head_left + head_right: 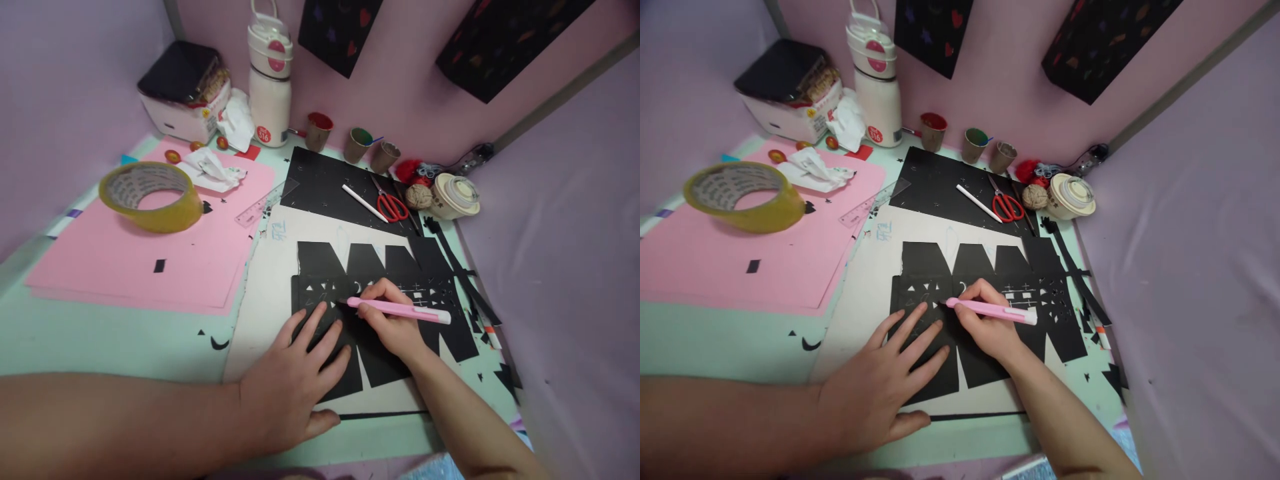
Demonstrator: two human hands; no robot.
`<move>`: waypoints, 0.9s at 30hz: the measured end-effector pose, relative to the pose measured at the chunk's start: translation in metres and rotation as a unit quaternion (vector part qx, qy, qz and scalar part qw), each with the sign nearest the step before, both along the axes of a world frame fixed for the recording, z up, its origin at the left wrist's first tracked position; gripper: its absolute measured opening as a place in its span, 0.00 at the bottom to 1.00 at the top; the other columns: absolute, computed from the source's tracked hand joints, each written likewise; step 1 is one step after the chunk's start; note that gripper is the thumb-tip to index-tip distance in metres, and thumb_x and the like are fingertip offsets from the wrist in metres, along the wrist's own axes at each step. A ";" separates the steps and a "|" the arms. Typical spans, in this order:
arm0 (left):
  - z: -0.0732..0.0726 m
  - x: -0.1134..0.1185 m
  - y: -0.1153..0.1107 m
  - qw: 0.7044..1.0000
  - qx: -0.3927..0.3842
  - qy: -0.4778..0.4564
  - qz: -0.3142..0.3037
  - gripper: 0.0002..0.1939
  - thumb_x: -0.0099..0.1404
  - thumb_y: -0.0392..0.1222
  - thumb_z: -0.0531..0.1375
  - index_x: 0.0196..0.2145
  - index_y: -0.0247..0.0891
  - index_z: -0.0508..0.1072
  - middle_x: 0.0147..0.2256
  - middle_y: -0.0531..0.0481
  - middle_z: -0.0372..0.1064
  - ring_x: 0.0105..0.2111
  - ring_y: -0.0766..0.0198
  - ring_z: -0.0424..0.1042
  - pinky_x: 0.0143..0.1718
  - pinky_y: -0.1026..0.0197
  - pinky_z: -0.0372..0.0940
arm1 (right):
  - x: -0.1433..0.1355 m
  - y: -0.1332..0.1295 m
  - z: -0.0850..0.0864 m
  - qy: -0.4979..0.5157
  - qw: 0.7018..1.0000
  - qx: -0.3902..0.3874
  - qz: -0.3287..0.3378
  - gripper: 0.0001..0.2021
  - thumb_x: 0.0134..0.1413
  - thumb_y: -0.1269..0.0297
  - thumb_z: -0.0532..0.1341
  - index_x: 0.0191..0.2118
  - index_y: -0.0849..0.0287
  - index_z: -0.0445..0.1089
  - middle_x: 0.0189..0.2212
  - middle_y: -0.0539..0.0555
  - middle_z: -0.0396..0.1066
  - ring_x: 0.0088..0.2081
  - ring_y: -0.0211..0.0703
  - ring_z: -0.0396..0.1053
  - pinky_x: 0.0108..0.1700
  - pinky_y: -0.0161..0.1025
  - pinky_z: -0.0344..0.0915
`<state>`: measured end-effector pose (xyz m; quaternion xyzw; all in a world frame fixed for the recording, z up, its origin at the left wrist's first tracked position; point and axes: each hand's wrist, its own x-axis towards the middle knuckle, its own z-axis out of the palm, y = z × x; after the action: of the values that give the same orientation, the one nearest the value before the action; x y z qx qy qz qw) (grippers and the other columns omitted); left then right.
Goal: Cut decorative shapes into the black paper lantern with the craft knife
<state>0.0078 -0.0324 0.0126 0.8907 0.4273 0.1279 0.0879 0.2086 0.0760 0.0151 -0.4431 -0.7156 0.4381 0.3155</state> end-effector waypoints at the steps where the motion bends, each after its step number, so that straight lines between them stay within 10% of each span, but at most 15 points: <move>1: 0.001 0.000 0.000 1.000 0.005 -0.001 -0.001 0.35 0.64 0.66 0.55 0.59 0.39 0.65 0.63 0.36 0.58 0.65 0.32 0.49 0.60 0.37 0.38 | -0.001 0.000 0.001 0.003 1.000 -0.001 -0.005 0.05 0.56 0.66 0.62 0.30 0.56 0.66 0.23 0.47 0.68 0.25 0.37 0.65 0.27 0.35 0.60; 13: 0.002 0.000 -0.002 0.998 0.052 0.014 -0.038 0.34 0.67 0.63 0.52 0.58 0.32 0.66 0.61 0.34 0.61 0.63 0.38 0.53 0.59 0.41 0.41 | -0.001 0.009 0.005 0.002 0.993 0.103 -0.055 0.05 0.57 0.66 0.61 0.39 0.54 0.73 0.36 0.52 0.76 0.38 0.43 0.73 0.41 0.40 0.69; 20: 0.000 0.005 -0.006 0.999 0.021 0.006 0.045 0.39 0.60 0.69 0.57 0.58 0.38 0.67 0.62 0.37 0.60 0.64 0.35 0.50 0.61 0.34 0.38 | -0.002 0.008 0.006 0.018 0.992 0.120 -0.047 0.05 0.56 0.69 0.62 0.38 0.54 0.73 0.35 0.51 0.75 0.36 0.41 0.72 0.39 0.38 0.68; 27: 0.002 -0.001 -0.001 1.000 0.017 0.022 -0.005 0.38 0.65 0.68 0.51 0.60 0.35 0.65 0.61 0.32 0.61 0.63 0.33 0.53 0.60 0.34 0.39 | -0.016 0.012 0.023 0.034 0.996 -0.029 -0.078 0.05 0.54 0.61 0.64 0.35 0.55 0.73 0.27 0.49 0.72 0.28 0.38 0.68 0.28 0.35 0.63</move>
<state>0.0067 -0.0335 0.0145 0.8967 0.4223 0.1154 0.0646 0.1927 0.0881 0.0381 -0.4913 -0.6548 0.4476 0.3599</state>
